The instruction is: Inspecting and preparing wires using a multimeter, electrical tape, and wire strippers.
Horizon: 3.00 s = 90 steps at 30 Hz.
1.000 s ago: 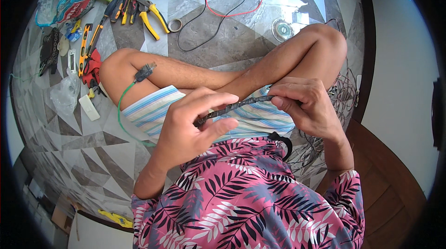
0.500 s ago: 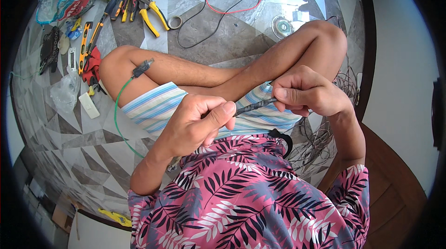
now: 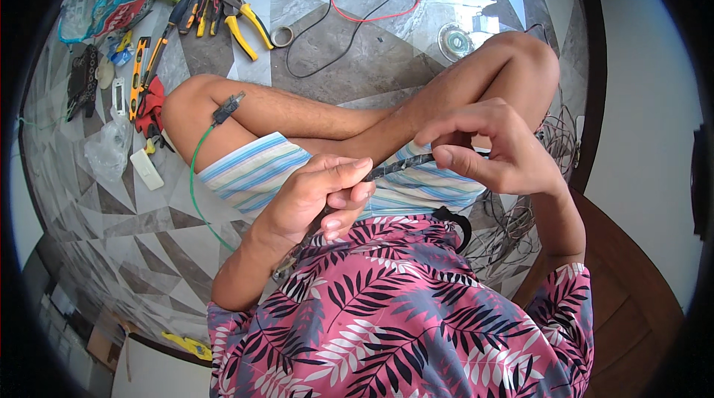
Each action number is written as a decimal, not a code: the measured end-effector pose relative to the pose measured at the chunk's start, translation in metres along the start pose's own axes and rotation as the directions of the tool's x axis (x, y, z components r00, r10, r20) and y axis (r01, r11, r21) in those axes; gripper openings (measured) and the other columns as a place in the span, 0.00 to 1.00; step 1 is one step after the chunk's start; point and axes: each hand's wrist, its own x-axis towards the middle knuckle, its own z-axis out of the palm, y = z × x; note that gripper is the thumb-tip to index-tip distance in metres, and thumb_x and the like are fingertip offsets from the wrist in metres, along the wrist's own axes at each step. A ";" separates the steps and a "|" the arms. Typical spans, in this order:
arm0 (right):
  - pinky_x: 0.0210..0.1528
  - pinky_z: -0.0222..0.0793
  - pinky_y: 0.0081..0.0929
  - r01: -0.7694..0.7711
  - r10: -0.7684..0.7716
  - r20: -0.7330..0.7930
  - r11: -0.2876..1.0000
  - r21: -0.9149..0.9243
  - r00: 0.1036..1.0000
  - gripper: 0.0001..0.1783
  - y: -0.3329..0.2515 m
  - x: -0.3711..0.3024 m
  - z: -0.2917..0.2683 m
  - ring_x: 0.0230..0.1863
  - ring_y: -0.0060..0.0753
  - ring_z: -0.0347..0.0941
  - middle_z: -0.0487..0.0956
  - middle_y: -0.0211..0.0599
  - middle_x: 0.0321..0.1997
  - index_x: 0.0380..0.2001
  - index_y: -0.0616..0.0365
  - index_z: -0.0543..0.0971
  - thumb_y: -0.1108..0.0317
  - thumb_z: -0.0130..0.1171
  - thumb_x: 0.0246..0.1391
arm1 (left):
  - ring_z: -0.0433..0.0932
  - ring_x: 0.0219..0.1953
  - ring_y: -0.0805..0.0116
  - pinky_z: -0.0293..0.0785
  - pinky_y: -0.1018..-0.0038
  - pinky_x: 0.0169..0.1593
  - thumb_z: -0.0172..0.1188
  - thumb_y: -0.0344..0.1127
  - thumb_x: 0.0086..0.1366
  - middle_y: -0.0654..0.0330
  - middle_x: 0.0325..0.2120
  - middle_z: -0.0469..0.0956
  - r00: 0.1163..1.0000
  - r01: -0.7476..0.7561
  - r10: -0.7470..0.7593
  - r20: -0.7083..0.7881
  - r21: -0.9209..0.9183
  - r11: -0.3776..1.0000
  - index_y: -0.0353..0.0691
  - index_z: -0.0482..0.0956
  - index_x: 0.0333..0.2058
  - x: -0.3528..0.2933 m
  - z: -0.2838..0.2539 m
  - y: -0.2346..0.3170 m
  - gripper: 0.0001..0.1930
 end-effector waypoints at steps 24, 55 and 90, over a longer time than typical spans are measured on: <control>0.36 0.75 0.34 0.175 -0.258 -0.127 0.872 -0.457 0.958 0.17 -0.012 -0.003 -0.003 0.34 0.45 0.79 0.81 0.41 0.32 0.36 0.63 0.83 0.71 0.74 0.40 | 0.58 0.11 0.85 0.58 0.84 0.15 0.43 0.49 0.77 0.74 0.15 0.56 0.995 0.040 -0.018 0.095 -0.235 0.971 0.40 0.69 0.27 -0.009 0.002 0.003 0.22; 0.29 0.68 0.27 0.154 -0.235 -0.106 0.855 -0.495 0.966 0.19 -0.019 -0.014 0.013 0.27 0.32 0.75 0.80 0.37 0.28 0.36 0.63 0.84 0.66 0.74 0.38 | 0.58 0.15 0.87 0.55 0.87 0.19 0.41 0.40 0.73 0.55 0.28 0.79 0.991 -0.118 0.086 0.107 0.343 0.932 0.26 0.59 0.66 -0.062 0.016 0.012 0.28; 0.25 0.64 0.28 0.463 -0.461 0.206 0.561 -0.686 0.863 0.18 -0.050 0.008 0.056 0.27 0.30 0.69 0.70 0.30 0.26 0.31 0.61 0.80 0.67 0.61 0.30 | 0.79 0.24 0.62 0.75 0.66 0.29 0.68 0.32 0.51 0.61 0.23 0.78 0.823 -0.144 0.488 0.292 0.937 -0.317 0.40 0.83 0.25 -0.072 0.034 0.019 0.04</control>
